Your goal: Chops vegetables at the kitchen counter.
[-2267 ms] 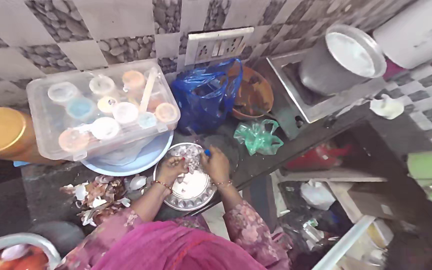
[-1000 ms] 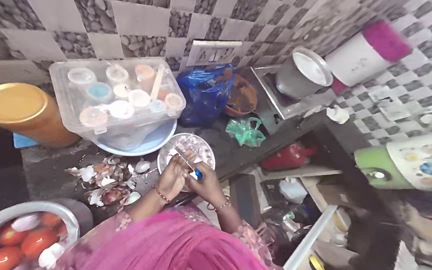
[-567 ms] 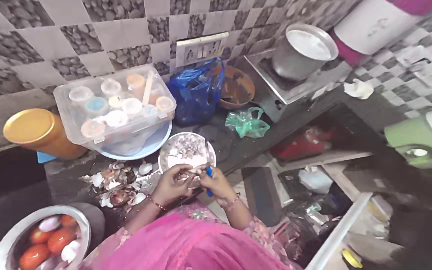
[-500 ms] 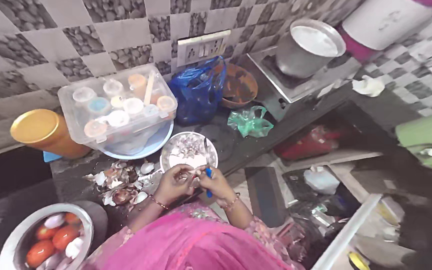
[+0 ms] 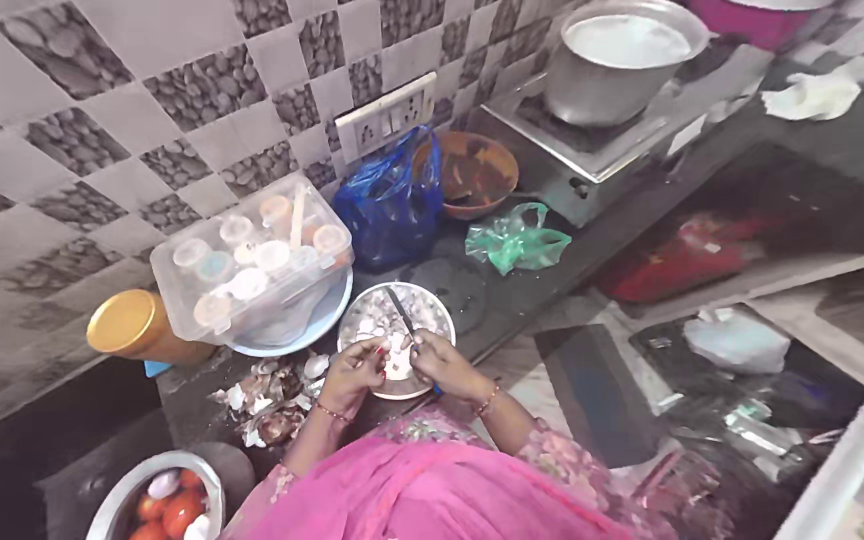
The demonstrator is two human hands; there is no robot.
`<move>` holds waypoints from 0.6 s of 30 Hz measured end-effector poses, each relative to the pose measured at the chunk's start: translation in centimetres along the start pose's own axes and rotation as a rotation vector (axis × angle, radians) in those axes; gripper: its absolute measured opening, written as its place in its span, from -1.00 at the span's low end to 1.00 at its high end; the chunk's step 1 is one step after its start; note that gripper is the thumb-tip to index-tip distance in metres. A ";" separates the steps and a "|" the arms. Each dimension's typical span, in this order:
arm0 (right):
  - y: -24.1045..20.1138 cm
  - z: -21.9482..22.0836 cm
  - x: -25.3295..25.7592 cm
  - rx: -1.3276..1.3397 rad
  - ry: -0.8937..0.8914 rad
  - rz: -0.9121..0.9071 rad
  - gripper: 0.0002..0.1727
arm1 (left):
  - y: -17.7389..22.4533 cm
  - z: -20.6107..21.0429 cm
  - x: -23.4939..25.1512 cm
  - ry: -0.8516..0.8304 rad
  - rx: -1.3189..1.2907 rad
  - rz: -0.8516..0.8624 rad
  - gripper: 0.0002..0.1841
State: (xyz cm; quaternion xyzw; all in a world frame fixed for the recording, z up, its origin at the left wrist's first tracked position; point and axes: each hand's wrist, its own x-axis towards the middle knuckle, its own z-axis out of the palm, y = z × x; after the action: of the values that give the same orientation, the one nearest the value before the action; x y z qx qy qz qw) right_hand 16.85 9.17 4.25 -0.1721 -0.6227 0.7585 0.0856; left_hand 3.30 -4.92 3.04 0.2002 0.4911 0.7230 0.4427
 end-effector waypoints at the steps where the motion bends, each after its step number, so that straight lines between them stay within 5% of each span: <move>1: 0.1 0.2 0.3 -0.002 0.007 -0.003 -0.83 | 0.2 0.0 0.3 -0.001 0.006 -0.008 -0.68; 3: 0.3 0.4 1.1 -0.090 0.040 0.014 -0.90 | 0.3 0.0 0.9 -0.014 0.027 -0.008 -0.68; 7: 0.5 0.4 2.9 -0.309 0.048 0.110 -0.67 | 0.4 -0.3 2.0 -0.026 0.087 -0.012 -0.64; 18: 1.2 -0.8 6.0 -0.351 0.036 0.147 -0.61 | -1.3 -2.1 6.1 -0.079 0.090 -0.018 -0.68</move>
State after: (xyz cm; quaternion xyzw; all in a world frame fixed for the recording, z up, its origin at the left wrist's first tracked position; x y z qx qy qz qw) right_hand 11.69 11.69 2.04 -0.2429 -0.7297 0.6391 0.0099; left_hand -0.81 -0.77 0.08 0.2438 0.5070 0.6877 0.4589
